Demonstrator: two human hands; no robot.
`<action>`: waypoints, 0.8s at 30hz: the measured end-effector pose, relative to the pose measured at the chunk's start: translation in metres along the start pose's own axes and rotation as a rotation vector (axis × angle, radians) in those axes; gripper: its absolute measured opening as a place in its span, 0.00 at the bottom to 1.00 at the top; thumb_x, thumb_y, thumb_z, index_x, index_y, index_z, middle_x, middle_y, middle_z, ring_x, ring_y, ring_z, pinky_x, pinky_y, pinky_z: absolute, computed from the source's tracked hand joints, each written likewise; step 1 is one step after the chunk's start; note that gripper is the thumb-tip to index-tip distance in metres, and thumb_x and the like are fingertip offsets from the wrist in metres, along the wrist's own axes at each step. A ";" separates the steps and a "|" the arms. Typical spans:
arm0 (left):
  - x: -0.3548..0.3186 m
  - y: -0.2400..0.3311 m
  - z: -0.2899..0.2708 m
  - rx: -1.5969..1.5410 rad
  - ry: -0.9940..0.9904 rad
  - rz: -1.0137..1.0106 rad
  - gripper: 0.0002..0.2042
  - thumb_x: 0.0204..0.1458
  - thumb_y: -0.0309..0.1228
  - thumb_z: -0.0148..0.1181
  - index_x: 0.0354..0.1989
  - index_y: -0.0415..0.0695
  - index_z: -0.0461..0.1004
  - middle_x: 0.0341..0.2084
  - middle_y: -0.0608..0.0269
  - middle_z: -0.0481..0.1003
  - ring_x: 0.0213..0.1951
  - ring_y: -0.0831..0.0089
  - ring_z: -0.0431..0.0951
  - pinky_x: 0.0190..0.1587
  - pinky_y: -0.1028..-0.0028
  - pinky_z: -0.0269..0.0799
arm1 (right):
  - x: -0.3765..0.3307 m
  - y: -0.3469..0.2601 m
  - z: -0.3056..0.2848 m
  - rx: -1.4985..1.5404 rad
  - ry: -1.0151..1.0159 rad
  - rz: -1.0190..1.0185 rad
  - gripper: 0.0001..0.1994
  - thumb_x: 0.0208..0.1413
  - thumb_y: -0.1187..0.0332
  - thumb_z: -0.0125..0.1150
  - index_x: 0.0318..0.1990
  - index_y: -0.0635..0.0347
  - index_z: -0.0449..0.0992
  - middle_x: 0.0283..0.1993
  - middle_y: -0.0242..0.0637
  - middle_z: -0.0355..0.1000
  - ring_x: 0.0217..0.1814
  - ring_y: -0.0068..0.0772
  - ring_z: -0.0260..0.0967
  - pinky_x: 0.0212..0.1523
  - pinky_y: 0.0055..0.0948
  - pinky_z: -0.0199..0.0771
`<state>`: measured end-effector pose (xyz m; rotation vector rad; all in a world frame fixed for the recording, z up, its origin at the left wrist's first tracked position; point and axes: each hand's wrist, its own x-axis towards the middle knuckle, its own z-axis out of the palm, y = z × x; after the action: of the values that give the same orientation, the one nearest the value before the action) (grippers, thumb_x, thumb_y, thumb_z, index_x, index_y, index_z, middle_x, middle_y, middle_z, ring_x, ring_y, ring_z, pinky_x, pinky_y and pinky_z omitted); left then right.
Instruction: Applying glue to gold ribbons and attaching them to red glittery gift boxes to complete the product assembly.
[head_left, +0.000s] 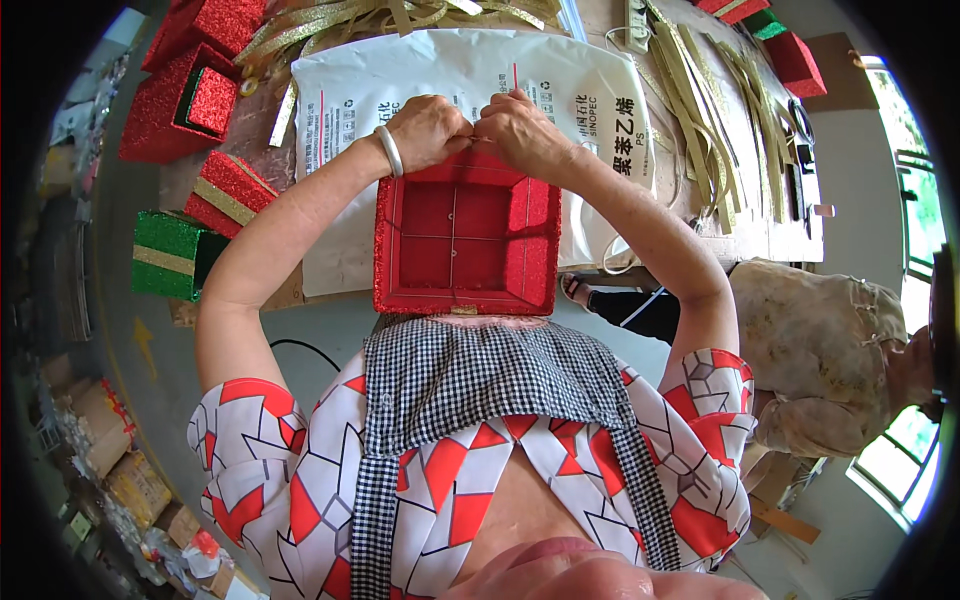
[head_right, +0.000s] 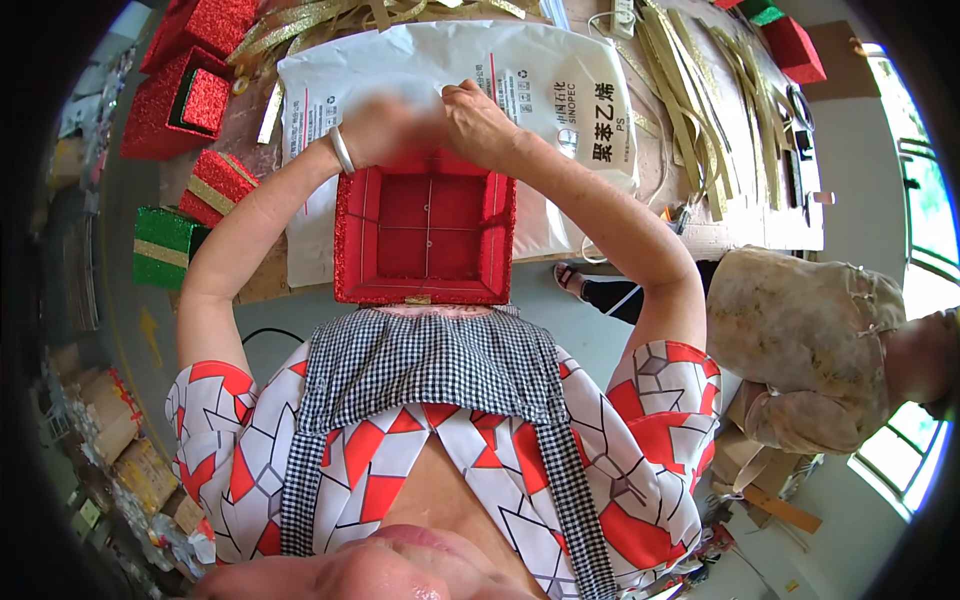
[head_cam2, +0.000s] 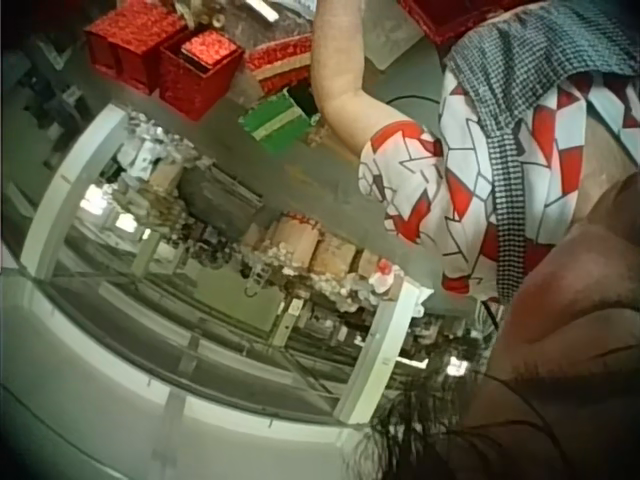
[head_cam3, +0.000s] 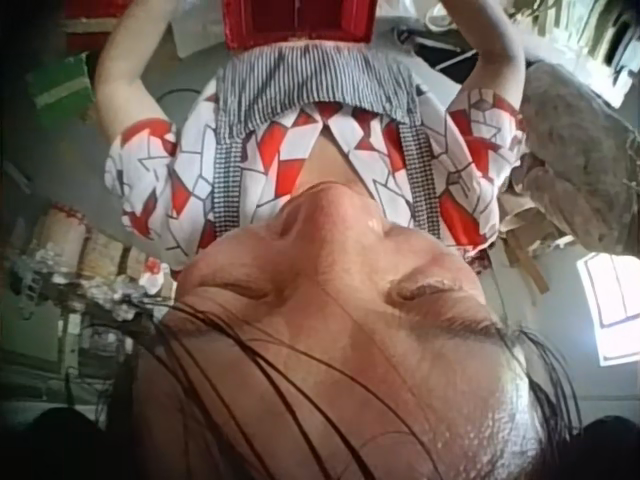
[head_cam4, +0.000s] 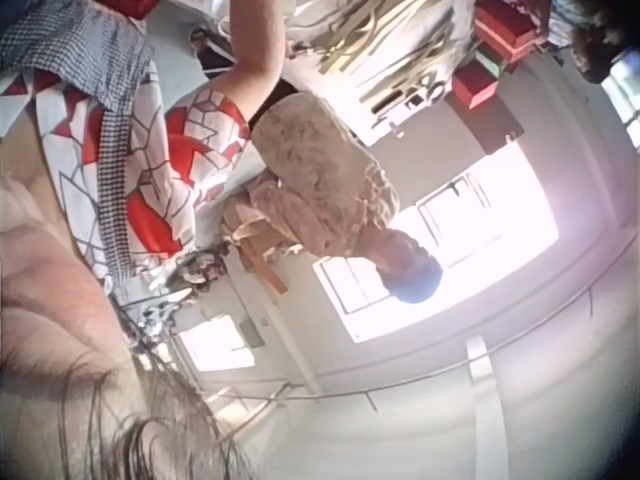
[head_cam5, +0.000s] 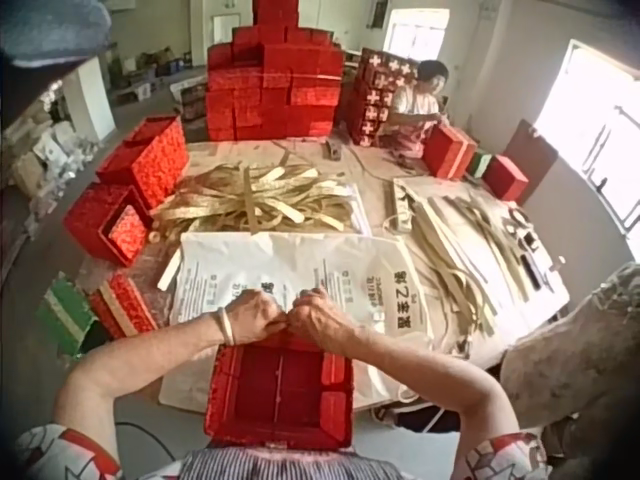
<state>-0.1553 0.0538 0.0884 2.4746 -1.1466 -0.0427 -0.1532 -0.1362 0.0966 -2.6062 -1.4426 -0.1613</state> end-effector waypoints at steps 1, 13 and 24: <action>0.001 -0.001 0.000 -0.014 0.010 0.006 0.06 0.46 0.31 0.57 0.22 0.42 0.75 0.18 0.53 0.74 0.27 0.58 0.76 0.34 0.63 0.72 | 0.000 0.002 -0.002 0.161 -0.056 0.094 0.07 0.45 0.63 0.60 0.23 0.55 0.75 0.25 0.32 0.70 0.40 0.33 0.67 0.45 0.34 0.61; 0.007 0.000 -0.006 -0.041 -0.053 -0.126 0.09 0.45 0.35 0.60 0.27 0.42 0.78 0.24 0.54 0.76 0.31 0.59 0.76 0.39 0.65 0.71 | 0.001 -0.003 -0.001 0.145 -0.085 0.145 0.09 0.44 0.61 0.65 0.28 0.57 0.78 0.26 0.32 0.71 0.38 0.32 0.66 0.46 0.33 0.60; 0.010 -0.004 0.000 -0.018 -0.107 0.030 0.06 0.43 0.30 0.61 0.23 0.41 0.77 0.18 0.51 0.73 0.25 0.57 0.74 0.34 0.64 0.70 | -0.004 0.001 0.010 0.114 0.044 0.012 0.08 0.44 0.63 0.61 0.22 0.56 0.74 0.22 0.32 0.69 0.37 0.33 0.68 0.49 0.32 0.59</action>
<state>-0.1456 0.0486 0.0879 2.4650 -1.2214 -0.1779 -0.1541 -0.1382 0.0865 -2.5033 -1.3795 -0.1301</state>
